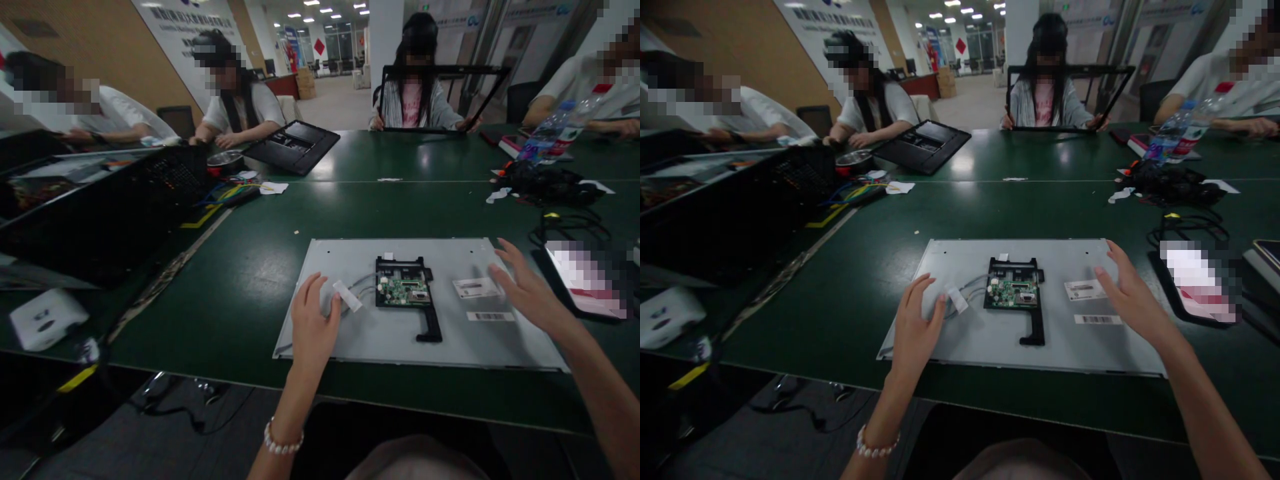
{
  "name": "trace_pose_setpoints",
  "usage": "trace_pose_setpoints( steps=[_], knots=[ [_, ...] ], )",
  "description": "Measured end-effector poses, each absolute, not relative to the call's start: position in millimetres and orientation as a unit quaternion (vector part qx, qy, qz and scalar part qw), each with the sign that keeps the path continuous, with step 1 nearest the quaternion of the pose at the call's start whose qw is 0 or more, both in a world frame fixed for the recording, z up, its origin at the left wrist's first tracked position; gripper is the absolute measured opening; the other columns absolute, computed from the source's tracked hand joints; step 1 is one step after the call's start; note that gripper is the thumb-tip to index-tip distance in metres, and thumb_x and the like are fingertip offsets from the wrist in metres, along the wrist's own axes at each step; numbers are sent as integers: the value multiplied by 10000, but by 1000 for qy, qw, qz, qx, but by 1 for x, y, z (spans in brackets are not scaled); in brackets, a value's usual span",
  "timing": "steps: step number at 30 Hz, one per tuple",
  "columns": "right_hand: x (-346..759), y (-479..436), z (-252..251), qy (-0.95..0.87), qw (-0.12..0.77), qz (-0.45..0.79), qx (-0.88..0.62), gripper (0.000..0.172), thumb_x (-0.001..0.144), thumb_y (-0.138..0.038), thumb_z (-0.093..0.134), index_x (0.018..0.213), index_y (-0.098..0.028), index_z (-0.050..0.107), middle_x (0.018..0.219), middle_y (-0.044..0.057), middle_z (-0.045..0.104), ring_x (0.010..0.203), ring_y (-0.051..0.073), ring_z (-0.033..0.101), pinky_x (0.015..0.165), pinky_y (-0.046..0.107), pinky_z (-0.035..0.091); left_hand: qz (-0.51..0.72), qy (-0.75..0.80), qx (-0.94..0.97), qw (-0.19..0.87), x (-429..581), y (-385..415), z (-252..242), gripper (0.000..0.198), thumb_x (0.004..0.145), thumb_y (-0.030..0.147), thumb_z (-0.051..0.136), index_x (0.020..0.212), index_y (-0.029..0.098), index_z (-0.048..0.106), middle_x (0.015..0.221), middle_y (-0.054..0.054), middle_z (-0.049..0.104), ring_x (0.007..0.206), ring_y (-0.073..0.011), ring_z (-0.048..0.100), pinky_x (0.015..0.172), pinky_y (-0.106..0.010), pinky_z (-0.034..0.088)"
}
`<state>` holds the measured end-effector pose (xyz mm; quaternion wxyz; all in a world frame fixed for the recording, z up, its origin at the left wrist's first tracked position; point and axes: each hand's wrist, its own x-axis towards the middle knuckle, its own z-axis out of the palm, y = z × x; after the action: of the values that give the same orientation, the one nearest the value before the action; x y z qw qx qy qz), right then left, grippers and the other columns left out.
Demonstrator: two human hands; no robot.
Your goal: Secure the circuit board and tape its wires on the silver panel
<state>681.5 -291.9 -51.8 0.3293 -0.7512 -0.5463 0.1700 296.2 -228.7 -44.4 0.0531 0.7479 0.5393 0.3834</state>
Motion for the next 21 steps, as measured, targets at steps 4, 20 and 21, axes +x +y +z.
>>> trace_pose_setpoints(
  steps=[4,20,21],
  knots=[
    [700,-312,-71,-524,318,120,-781,749,945,-597,398,1554,-197,224,1511,190,431,1364,383,446,1093,606,362,401,547,734,40,292,-229,-46,288,927,257,512,1202,179,547,1299,-137,571,1249,-263,523,1081,-477,422],
    [681,-331,-59,-401,418,137,-804,724,851,-522,584,1496,-260,385,1255,124,691,1047,333,704,878,489,574,416,528,740,-36,290,-254,-45,212,911,217,555,1114,186,606,1285,-123,582,1265,-277,518,1063,-483,432],
    [682,-331,-60,-398,423,125,-804,711,843,-523,596,1481,-270,412,1209,106,717,1007,324,720,857,480,584,411,520,748,-33,293,-261,-45,216,911,199,553,1119,186,606,1269,-123,589,1233,-268,540,1042,-463,452]
  ],
)
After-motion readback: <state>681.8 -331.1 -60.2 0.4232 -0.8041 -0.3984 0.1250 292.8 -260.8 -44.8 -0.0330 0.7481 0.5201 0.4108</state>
